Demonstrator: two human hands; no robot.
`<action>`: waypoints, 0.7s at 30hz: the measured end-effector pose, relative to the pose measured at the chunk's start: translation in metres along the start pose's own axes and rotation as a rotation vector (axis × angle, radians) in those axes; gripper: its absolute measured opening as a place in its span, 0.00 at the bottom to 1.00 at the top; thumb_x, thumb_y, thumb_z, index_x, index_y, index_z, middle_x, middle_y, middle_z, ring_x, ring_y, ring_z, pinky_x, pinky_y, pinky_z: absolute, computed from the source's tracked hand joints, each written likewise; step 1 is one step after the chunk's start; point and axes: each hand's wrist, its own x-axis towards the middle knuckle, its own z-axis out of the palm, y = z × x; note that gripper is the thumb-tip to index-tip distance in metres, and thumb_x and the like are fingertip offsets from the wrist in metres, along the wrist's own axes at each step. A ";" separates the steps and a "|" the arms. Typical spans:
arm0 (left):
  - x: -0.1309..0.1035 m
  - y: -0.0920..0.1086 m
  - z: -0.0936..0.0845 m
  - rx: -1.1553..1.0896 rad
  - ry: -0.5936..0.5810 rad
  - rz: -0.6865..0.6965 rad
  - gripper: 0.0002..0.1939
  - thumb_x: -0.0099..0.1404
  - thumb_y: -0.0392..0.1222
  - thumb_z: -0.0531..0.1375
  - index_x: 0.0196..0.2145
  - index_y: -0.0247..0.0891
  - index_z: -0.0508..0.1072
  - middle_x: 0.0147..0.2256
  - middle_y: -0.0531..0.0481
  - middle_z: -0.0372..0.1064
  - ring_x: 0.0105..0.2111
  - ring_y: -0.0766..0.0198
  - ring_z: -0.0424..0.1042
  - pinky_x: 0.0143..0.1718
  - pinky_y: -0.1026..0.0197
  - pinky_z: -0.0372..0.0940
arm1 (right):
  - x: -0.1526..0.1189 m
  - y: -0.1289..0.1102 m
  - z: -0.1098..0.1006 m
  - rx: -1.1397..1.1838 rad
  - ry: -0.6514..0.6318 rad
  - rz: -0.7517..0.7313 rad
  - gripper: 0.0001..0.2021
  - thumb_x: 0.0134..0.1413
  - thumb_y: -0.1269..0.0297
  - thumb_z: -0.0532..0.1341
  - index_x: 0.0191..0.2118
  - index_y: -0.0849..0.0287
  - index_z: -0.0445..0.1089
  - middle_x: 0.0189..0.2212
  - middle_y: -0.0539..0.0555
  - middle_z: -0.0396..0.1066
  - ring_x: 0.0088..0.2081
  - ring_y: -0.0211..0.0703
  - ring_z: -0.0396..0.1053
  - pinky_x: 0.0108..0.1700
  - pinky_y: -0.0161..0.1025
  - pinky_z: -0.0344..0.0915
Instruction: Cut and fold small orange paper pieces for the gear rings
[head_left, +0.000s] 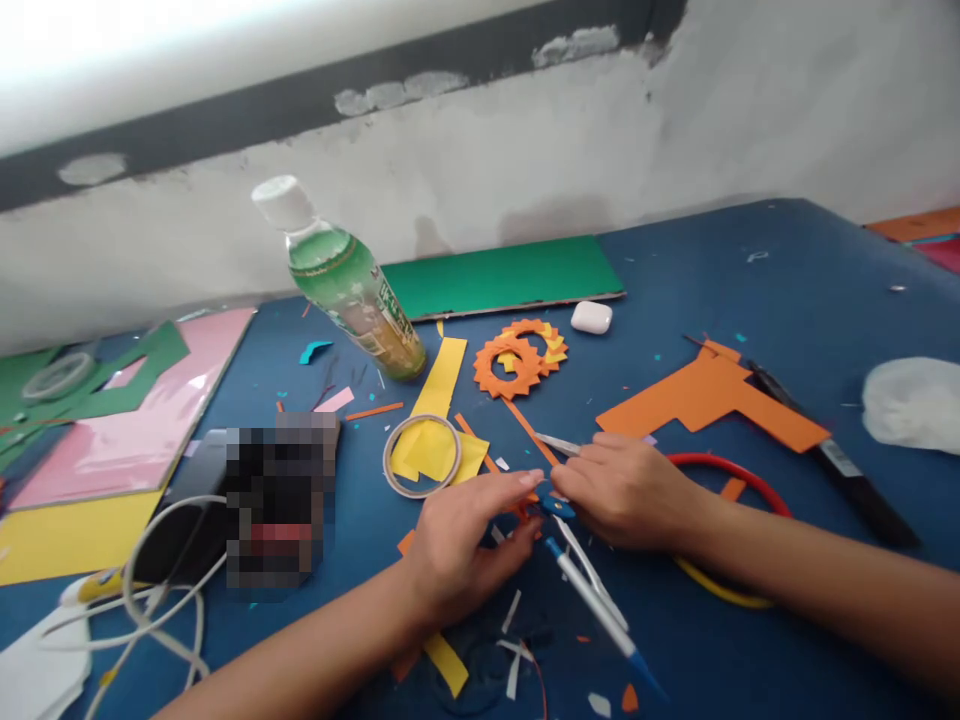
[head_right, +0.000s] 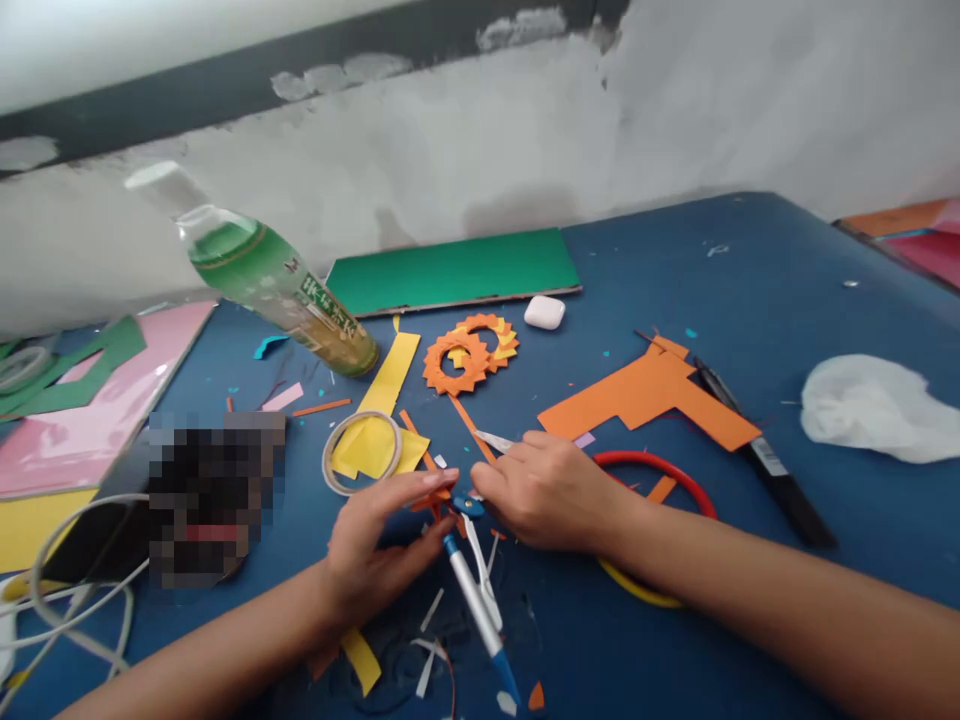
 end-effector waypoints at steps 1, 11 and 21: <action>0.000 0.000 0.000 -0.030 -0.006 -0.022 0.27 0.55 0.31 0.62 0.52 0.43 0.63 0.41 0.47 0.75 0.38 0.62 0.76 0.40 0.62 0.72 | 0.000 0.000 -0.001 0.005 -0.005 0.018 0.15 0.57 0.73 0.45 0.23 0.59 0.62 0.14 0.49 0.61 0.17 0.39 0.54 0.26 0.38 0.44; -0.005 0.001 0.001 -0.156 0.020 -0.162 0.22 0.57 0.32 0.61 0.50 0.40 0.64 0.41 0.47 0.75 0.39 0.64 0.75 0.38 0.65 0.71 | 0.000 -0.002 -0.001 0.003 0.044 0.038 0.14 0.57 0.70 0.47 0.23 0.59 0.62 0.13 0.49 0.61 0.17 0.38 0.56 0.25 0.37 0.48; -0.002 0.009 -0.003 -0.557 0.063 -0.508 0.19 0.60 0.38 0.60 0.49 0.39 0.62 0.46 0.43 0.70 0.41 0.62 0.73 0.35 0.63 0.70 | -0.006 0.006 0.004 -0.032 0.088 0.248 0.16 0.61 0.66 0.44 0.24 0.59 0.61 0.15 0.51 0.64 0.19 0.39 0.58 0.25 0.35 0.51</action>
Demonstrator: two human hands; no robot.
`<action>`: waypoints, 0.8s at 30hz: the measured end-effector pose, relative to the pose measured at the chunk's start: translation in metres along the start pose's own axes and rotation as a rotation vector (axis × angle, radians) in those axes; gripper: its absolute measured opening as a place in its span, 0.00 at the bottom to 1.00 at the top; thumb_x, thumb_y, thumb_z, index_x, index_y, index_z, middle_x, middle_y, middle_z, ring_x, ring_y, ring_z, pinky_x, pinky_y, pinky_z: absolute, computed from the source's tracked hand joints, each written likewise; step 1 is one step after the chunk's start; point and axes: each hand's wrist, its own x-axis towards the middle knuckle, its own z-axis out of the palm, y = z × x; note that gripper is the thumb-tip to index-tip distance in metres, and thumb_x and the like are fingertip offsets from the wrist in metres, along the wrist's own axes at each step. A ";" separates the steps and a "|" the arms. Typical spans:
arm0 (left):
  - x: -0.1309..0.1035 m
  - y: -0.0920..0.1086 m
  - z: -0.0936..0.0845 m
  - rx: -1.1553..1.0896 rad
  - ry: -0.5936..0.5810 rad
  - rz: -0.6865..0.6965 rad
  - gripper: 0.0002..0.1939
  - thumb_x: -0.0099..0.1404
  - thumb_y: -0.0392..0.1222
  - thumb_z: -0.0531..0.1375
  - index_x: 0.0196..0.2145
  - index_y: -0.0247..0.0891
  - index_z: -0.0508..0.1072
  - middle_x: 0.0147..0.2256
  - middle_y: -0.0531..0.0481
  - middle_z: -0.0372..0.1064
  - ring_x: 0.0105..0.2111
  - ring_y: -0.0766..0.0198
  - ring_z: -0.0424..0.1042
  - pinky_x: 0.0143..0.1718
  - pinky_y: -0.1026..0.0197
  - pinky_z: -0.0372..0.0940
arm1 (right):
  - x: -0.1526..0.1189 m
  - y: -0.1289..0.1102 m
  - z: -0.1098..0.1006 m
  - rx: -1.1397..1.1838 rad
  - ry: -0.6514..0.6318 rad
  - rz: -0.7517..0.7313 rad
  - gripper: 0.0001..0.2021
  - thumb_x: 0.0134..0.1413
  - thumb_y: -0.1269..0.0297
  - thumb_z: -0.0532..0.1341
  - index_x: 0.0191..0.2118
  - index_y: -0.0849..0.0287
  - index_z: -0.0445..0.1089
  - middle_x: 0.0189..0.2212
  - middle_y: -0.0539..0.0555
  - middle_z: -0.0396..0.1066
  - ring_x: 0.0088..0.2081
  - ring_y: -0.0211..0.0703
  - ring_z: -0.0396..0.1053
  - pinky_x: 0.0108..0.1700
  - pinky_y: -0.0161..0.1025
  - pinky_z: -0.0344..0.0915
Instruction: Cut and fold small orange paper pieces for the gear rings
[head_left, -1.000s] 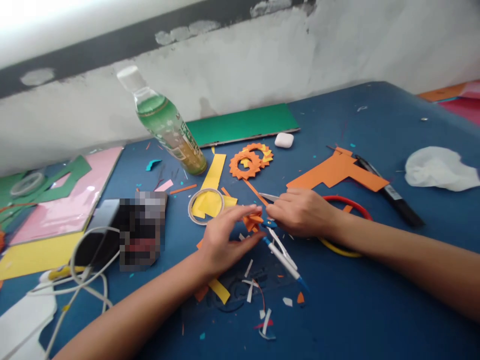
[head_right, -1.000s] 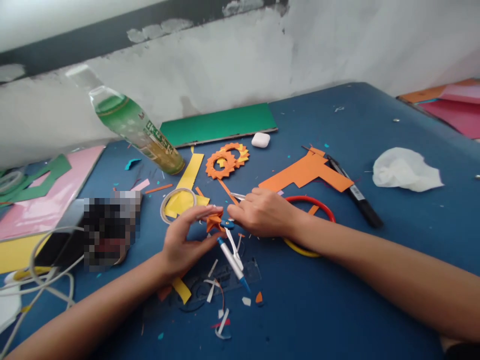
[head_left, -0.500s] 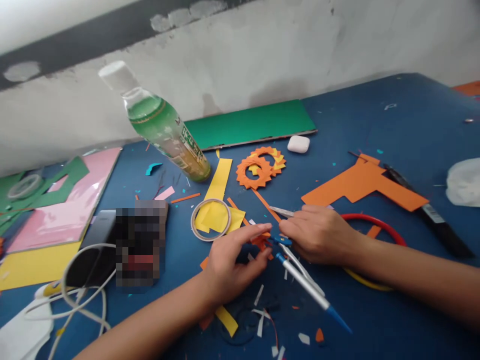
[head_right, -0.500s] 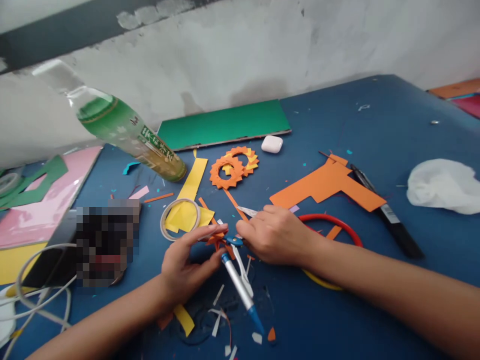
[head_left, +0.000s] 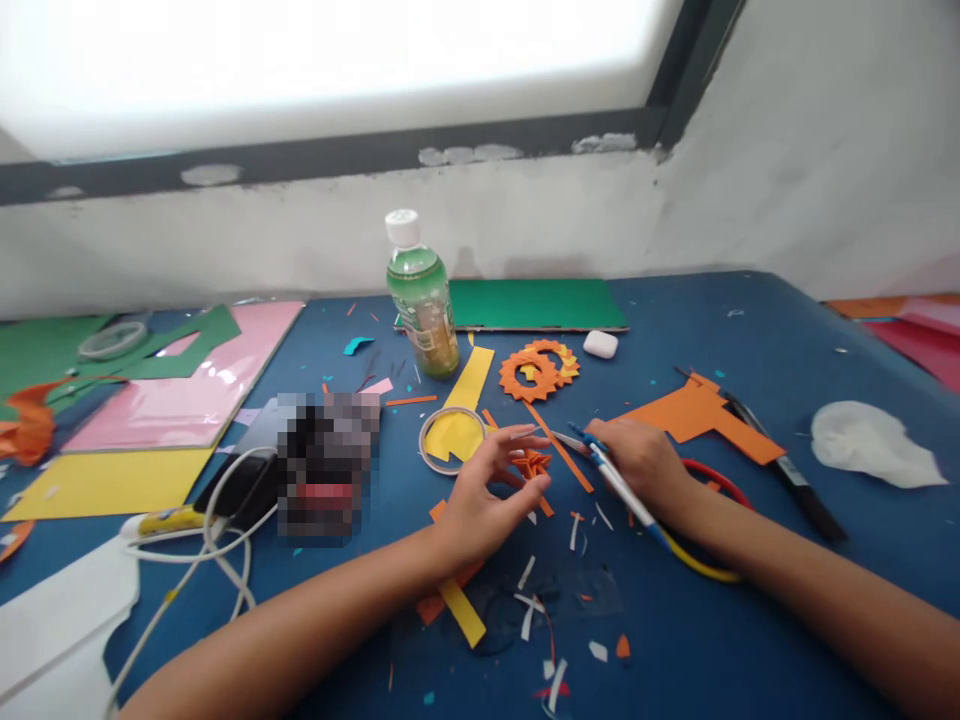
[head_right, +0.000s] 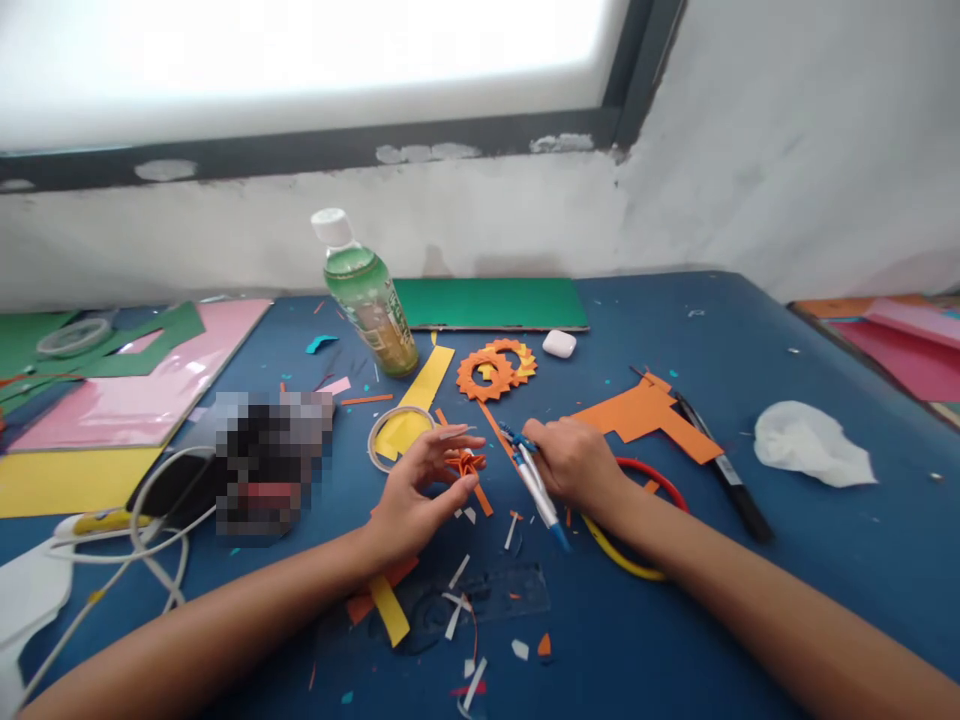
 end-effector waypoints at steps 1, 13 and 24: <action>0.000 0.001 0.000 -0.045 -0.006 -0.032 0.20 0.60 0.39 0.60 0.50 0.39 0.61 0.46 0.43 0.69 0.42 0.61 0.73 0.36 0.63 0.69 | 0.001 0.000 0.000 -0.017 -0.022 0.005 0.17 0.61 0.64 0.45 0.23 0.59 0.62 0.15 0.52 0.64 0.19 0.39 0.58 0.26 0.35 0.50; 0.007 0.006 0.004 -0.209 0.087 -0.080 0.21 0.60 0.44 0.59 0.49 0.38 0.61 0.47 0.41 0.69 0.39 0.61 0.73 0.32 0.64 0.70 | 0.009 -0.006 -0.003 -0.069 -0.235 -0.138 0.11 0.59 0.63 0.50 0.29 0.61 0.64 0.24 0.54 0.67 0.27 0.42 0.60 0.32 0.39 0.47; 0.013 0.007 0.003 -0.138 0.087 -0.159 0.21 0.61 0.46 0.58 0.50 0.38 0.59 0.47 0.40 0.70 0.38 0.60 0.73 0.28 0.65 0.68 | 0.009 0.001 -0.005 0.107 -0.295 -0.181 0.07 0.50 0.71 0.54 0.35 0.61 0.66 0.32 0.55 0.68 0.34 0.43 0.62 0.39 0.40 0.53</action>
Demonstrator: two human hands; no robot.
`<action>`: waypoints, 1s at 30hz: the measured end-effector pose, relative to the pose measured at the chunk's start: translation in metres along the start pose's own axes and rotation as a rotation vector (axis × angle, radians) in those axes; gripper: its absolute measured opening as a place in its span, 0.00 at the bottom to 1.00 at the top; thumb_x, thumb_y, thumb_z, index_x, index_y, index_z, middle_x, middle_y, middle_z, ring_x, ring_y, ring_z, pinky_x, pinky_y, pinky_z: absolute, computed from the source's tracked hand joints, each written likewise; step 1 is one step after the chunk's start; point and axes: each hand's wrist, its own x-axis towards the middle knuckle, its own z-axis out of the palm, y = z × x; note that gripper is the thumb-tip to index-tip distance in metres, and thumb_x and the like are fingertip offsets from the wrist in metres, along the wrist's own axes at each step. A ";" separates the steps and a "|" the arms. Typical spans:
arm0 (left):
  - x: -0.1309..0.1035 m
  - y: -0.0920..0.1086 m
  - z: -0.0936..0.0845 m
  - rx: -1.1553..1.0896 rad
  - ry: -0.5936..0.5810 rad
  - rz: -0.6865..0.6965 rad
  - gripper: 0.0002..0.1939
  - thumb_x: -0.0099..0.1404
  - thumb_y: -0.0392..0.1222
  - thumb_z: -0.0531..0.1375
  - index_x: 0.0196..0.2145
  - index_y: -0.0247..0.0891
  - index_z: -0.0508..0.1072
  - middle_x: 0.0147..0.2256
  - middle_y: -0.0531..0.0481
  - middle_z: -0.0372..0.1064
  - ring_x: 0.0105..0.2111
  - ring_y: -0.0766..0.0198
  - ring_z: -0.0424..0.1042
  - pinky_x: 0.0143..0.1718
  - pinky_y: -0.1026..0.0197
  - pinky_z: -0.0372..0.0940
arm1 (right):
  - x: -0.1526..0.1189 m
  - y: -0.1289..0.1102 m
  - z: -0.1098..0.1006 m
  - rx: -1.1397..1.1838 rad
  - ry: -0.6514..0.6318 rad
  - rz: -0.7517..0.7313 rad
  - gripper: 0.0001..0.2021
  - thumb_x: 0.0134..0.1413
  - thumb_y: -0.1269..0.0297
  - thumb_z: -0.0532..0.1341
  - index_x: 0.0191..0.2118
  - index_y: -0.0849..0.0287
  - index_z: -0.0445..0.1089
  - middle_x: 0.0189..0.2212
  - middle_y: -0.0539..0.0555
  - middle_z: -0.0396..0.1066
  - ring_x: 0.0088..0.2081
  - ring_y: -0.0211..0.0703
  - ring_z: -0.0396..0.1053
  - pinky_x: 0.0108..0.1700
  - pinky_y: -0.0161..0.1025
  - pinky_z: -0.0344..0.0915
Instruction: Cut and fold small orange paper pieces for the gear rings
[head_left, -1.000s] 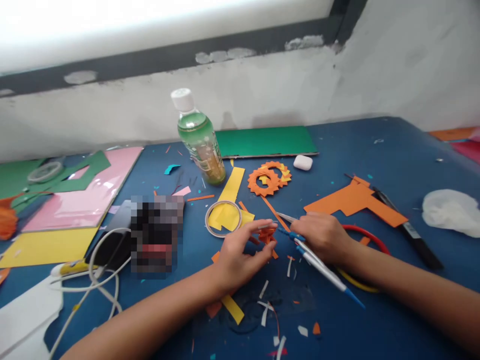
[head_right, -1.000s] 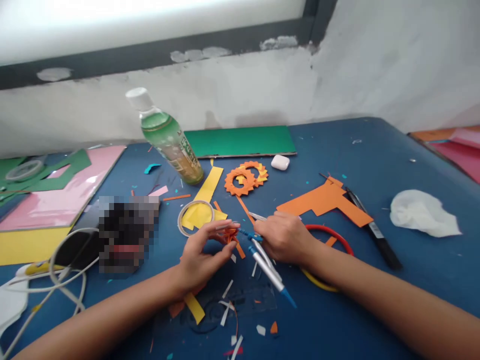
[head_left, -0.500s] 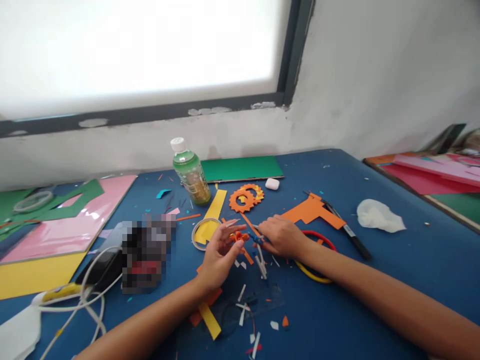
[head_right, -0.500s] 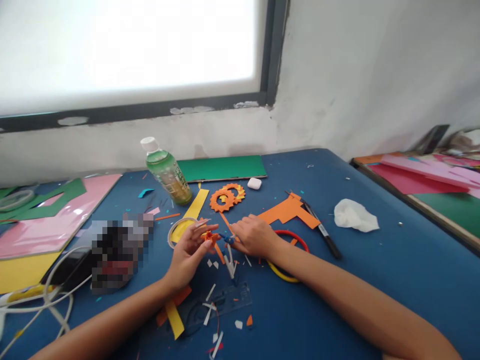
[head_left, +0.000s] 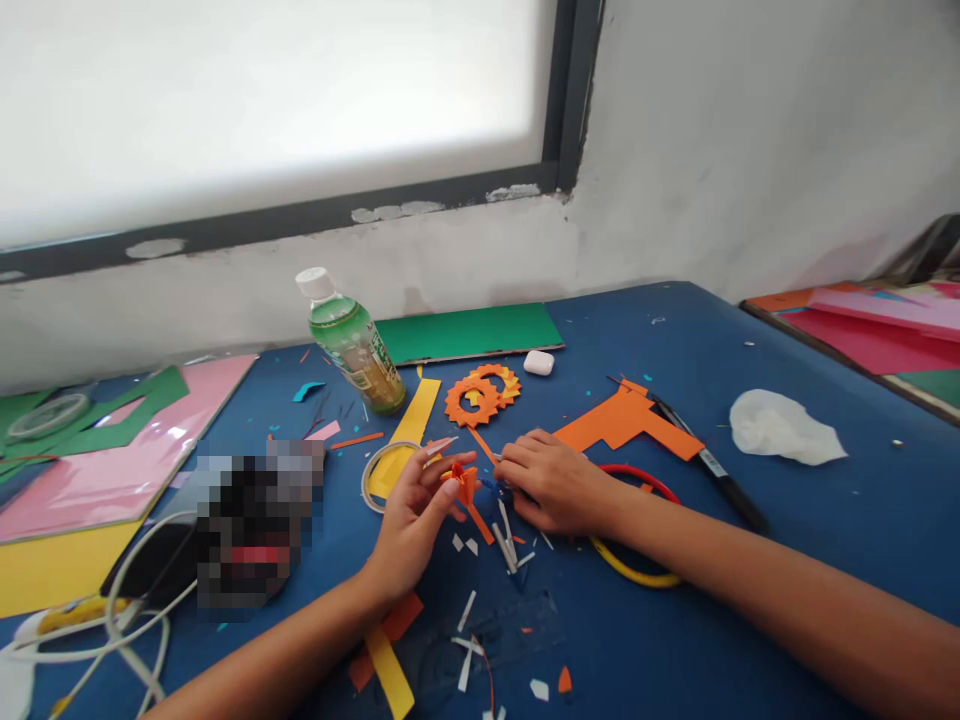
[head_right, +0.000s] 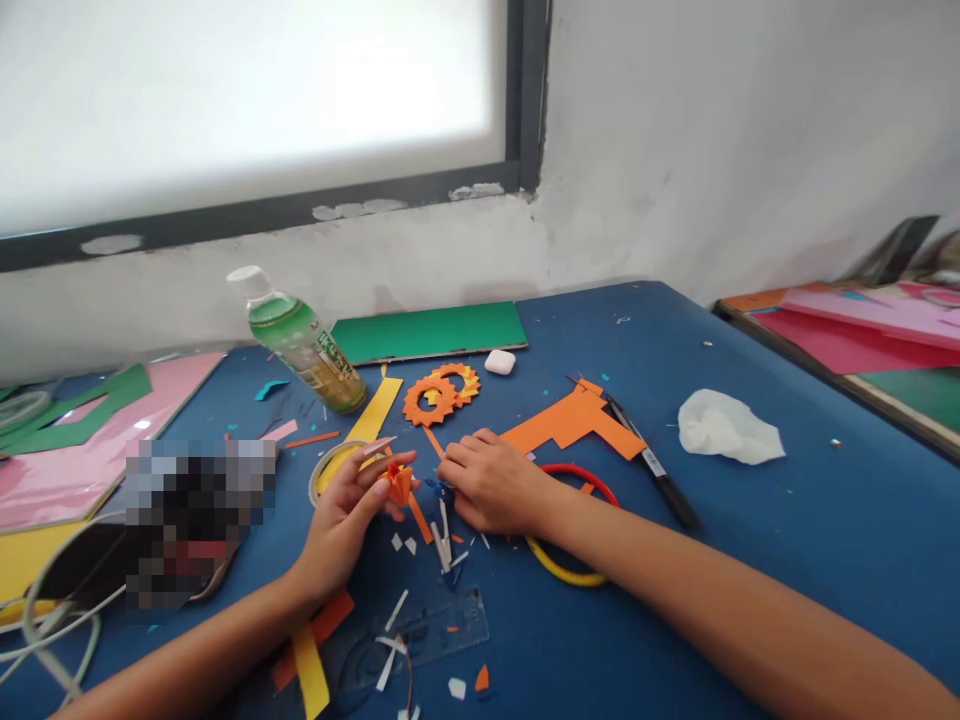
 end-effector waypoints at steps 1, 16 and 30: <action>-0.001 0.000 0.000 0.008 -0.007 0.008 0.20 0.61 0.45 0.58 0.49 0.38 0.60 0.46 0.40 0.70 0.39 0.59 0.73 0.28 0.65 0.68 | -0.001 0.001 -0.001 0.041 0.025 -0.015 0.08 0.51 0.70 0.54 0.37 0.61 0.66 0.34 0.55 0.68 0.35 0.44 0.62 0.41 0.41 0.53; -0.011 -0.002 0.000 0.103 -0.290 -0.005 0.21 0.61 0.41 0.59 0.51 0.41 0.59 0.47 0.41 0.70 0.41 0.59 0.72 0.35 0.63 0.66 | 0.001 -0.022 -0.012 1.142 0.085 0.570 0.10 0.57 0.57 0.54 0.32 0.59 0.64 0.25 0.47 0.63 0.26 0.33 0.59 0.28 0.33 0.57; -0.012 -0.012 -0.002 0.287 -0.359 0.117 0.26 0.59 0.37 0.60 0.53 0.42 0.56 0.46 0.42 0.71 0.42 0.60 0.73 0.44 0.59 0.67 | 0.001 -0.024 -0.011 1.333 -0.116 0.671 0.14 0.46 0.59 0.64 0.32 0.58 0.59 0.25 0.45 0.60 0.24 0.30 0.58 0.26 0.31 0.57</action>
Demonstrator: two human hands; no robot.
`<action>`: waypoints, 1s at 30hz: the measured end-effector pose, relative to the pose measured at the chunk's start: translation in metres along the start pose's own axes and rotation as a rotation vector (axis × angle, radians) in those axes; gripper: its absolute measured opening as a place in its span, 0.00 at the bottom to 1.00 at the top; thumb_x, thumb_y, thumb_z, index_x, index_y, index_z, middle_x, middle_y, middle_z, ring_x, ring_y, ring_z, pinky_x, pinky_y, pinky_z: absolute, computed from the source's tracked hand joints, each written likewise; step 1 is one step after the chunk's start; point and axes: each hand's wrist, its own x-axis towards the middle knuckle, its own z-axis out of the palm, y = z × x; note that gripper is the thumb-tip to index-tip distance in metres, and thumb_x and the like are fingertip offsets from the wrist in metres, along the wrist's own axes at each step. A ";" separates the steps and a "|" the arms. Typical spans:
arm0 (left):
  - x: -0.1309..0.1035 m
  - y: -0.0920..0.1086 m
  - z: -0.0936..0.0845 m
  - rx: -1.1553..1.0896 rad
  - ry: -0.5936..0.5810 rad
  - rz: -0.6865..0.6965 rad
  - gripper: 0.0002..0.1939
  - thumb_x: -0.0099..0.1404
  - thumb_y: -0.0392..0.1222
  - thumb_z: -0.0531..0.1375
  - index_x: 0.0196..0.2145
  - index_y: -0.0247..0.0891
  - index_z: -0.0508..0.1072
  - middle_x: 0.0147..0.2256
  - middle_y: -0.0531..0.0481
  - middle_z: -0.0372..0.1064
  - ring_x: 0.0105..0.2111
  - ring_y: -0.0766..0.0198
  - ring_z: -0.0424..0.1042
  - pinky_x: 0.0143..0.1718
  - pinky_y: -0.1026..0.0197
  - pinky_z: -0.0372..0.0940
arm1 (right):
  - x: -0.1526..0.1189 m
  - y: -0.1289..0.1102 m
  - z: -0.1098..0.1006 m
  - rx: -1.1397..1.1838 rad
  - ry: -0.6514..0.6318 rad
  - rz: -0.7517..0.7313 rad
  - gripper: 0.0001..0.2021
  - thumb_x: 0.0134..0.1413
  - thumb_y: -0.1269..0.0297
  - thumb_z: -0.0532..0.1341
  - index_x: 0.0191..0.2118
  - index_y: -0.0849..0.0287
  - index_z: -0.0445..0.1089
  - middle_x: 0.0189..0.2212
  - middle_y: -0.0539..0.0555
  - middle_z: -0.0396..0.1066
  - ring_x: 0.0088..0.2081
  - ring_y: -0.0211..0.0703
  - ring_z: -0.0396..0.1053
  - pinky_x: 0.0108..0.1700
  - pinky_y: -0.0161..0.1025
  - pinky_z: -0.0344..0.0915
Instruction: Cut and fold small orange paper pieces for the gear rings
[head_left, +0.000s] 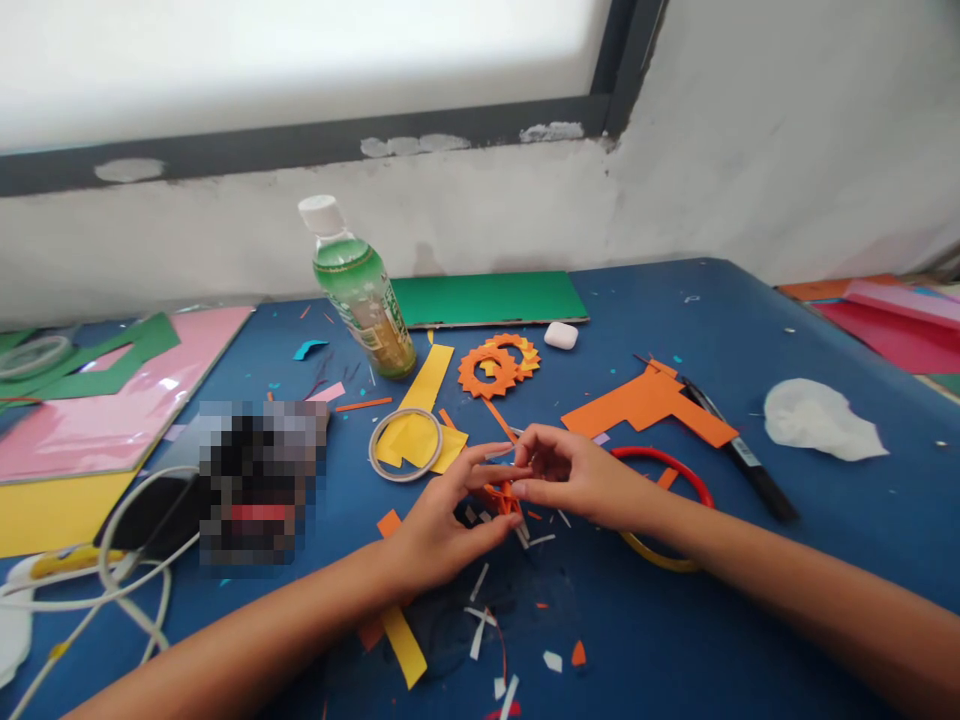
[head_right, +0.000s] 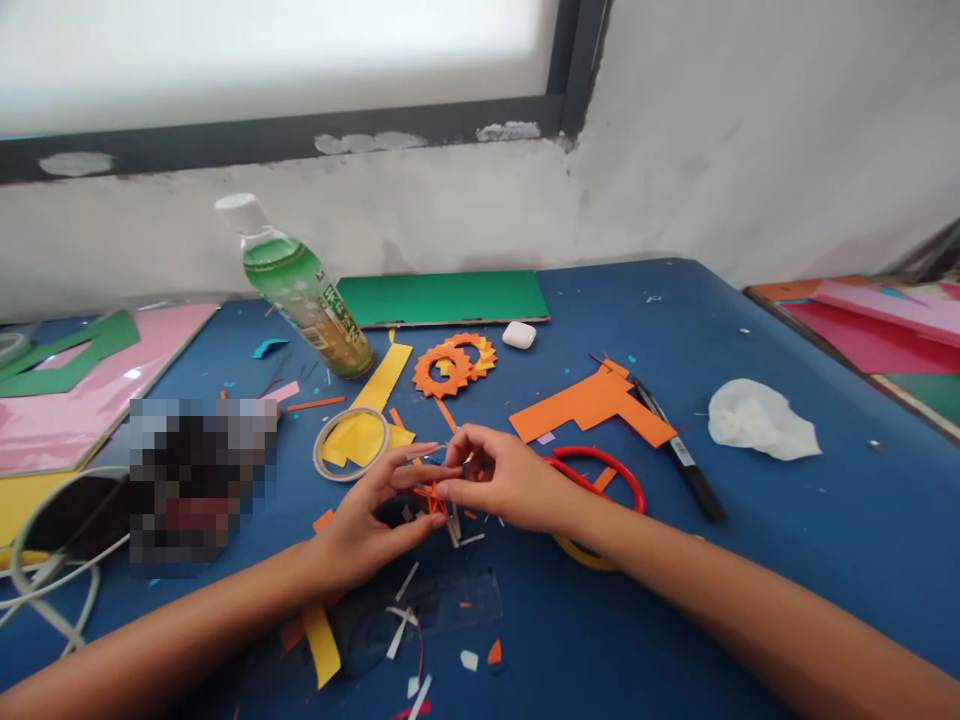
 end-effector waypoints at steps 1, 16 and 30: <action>0.000 0.000 0.000 -0.010 -0.010 -0.001 0.26 0.59 0.37 0.60 0.54 0.42 0.56 0.47 0.42 0.71 0.42 0.60 0.73 0.44 0.59 0.67 | 0.000 -0.001 0.000 -0.007 -0.004 0.006 0.13 0.45 0.61 0.64 0.32 0.59 0.59 0.25 0.45 0.60 0.24 0.31 0.58 0.25 0.31 0.57; 0.000 -0.003 0.001 -0.030 -0.041 -0.028 0.27 0.58 0.37 0.60 0.54 0.42 0.56 0.47 0.41 0.71 0.48 0.55 0.70 0.49 0.52 0.63 | 0.001 0.002 -0.001 0.039 -0.074 0.016 0.10 0.45 0.67 0.61 0.32 0.58 0.58 0.28 0.46 0.61 0.28 0.33 0.64 0.30 0.33 0.62; 0.004 0.006 -0.002 -0.165 -0.092 -0.097 0.25 0.60 0.38 0.59 0.54 0.41 0.58 0.48 0.40 0.69 0.48 0.54 0.70 0.47 0.54 0.65 | -0.001 -0.001 0.002 -0.220 -0.001 -0.036 0.07 0.48 0.67 0.59 0.33 0.57 0.59 0.26 0.46 0.64 0.26 0.34 0.65 0.28 0.32 0.60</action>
